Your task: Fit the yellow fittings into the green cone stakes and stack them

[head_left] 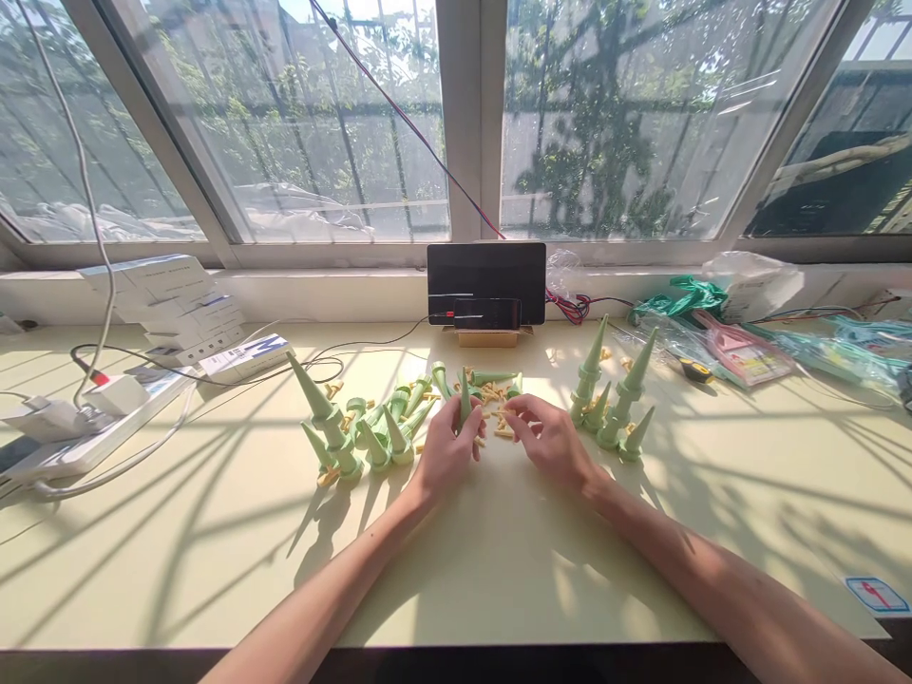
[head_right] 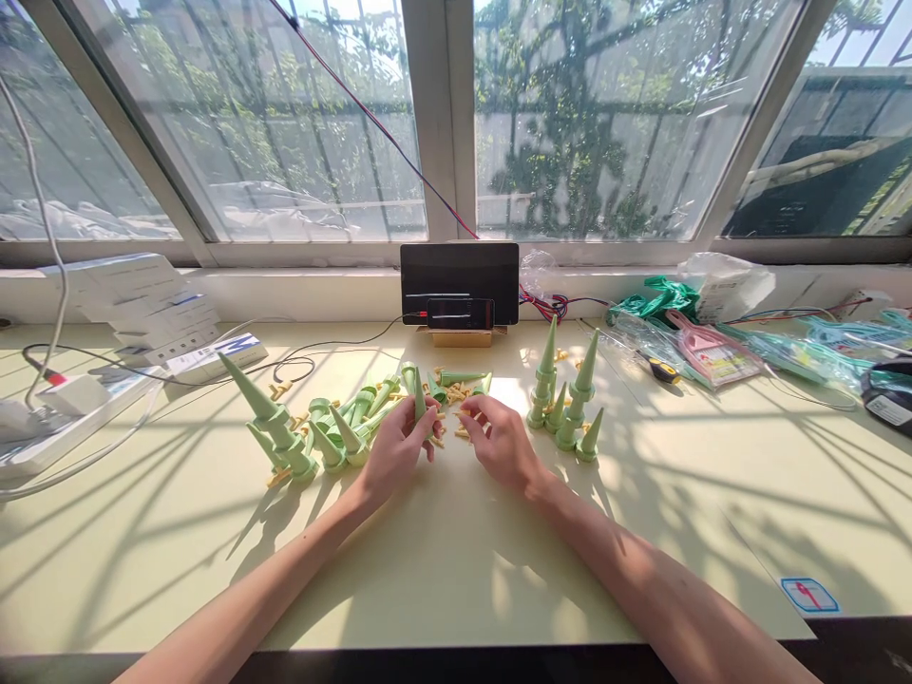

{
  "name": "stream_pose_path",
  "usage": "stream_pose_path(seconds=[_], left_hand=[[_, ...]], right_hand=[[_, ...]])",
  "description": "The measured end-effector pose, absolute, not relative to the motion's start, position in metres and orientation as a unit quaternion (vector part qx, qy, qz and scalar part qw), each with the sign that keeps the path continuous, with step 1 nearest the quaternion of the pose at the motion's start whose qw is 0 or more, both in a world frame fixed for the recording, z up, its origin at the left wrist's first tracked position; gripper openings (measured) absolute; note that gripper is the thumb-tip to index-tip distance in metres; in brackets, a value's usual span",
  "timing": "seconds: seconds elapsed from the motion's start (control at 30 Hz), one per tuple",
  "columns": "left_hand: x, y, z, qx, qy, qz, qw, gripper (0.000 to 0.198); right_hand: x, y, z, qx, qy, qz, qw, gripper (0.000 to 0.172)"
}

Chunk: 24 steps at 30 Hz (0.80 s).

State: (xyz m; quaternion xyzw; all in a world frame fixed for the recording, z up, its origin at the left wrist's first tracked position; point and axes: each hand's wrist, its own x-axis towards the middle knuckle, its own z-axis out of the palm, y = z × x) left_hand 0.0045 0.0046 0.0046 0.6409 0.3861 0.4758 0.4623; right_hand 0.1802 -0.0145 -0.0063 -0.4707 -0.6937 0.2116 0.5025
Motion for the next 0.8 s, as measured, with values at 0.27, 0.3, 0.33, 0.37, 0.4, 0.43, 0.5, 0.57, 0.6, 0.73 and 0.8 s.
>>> stream_pose_path(seconds=[0.27, 0.3, 0.33, 0.37, 0.4, 0.43, 0.5, 0.57, 0.6, 0.73, 0.8], left_hand=[[0.0070, 0.0028, 0.0070, 0.614, 0.394, 0.479, 0.489, 0.029], [0.0074, 0.0025, 0.0074, 0.610, 0.395, 0.480, 0.492, 0.030], [0.0077, 0.0022, 0.0079, 0.607, 0.395, 0.480, 0.495, 0.030], [0.0080, 0.0019, 0.0083, 0.604, 0.396, 0.480, 0.497, 0.030], [0.0082, 0.0017, 0.0087, 0.601, 0.396, 0.481, 0.500, 0.030], [0.0084, 0.0014, 0.0091, 0.599, 0.396, 0.482, 0.503, 0.030], [0.0088, 0.0011, 0.0096, 0.595, 0.394, 0.481, 0.509, 0.030], [0.0091, 0.0011, 0.0099, 0.593, 0.394, 0.480, 0.513, 0.030], [0.0092, 0.0011, 0.0098, 0.593, 0.394, 0.478, 0.515, 0.030], [0.0092, 0.0017, 0.0090, 0.598, 0.393, 0.468, 0.518, 0.030], [0.0090, 0.0021, 0.0082, 0.602, 0.393, 0.464, 0.517, 0.031]], right_hand=[[0.1799, -0.0135, -0.0092, -0.470, -0.701, 0.215, 0.492, 0.022], [0.1797, -0.0135, -0.0094, -0.469, -0.702, 0.214, 0.491, 0.021], [0.1795, -0.0137, -0.0093, -0.469, -0.703, 0.212, 0.491, 0.020], [0.1793, -0.0140, -0.0092, -0.469, -0.703, 0.211, 0.491, 0.020], [0.1791, -0.0144, -0.0088, -0.469, -0.704, 0.210, 0.490, 0.019], [0.1790, -0.0148, -0.0082, -0.469, -0.704, 0.211, 0.490, 0.018], [0.1788, -0.0157, -0.0069, -0.467, -0.705, 0.213, 0.490, 0.017], [0.1786, -0.0164, -0.0055, -0.464, -0.707, 0.215, 0.489, 0.017], [0.1785, -0.0167, -0.0050, -0.461, -0.708, 0.216, 0.489, 0.016], [0.1779, -0.0173, -0.0038, -0.455, -0.711, 0.219, 0.489, 0.015], [0.1778, -0.0173, -0.0037, -0.453, -0.714, 0.218, 0.487, 0.014]])
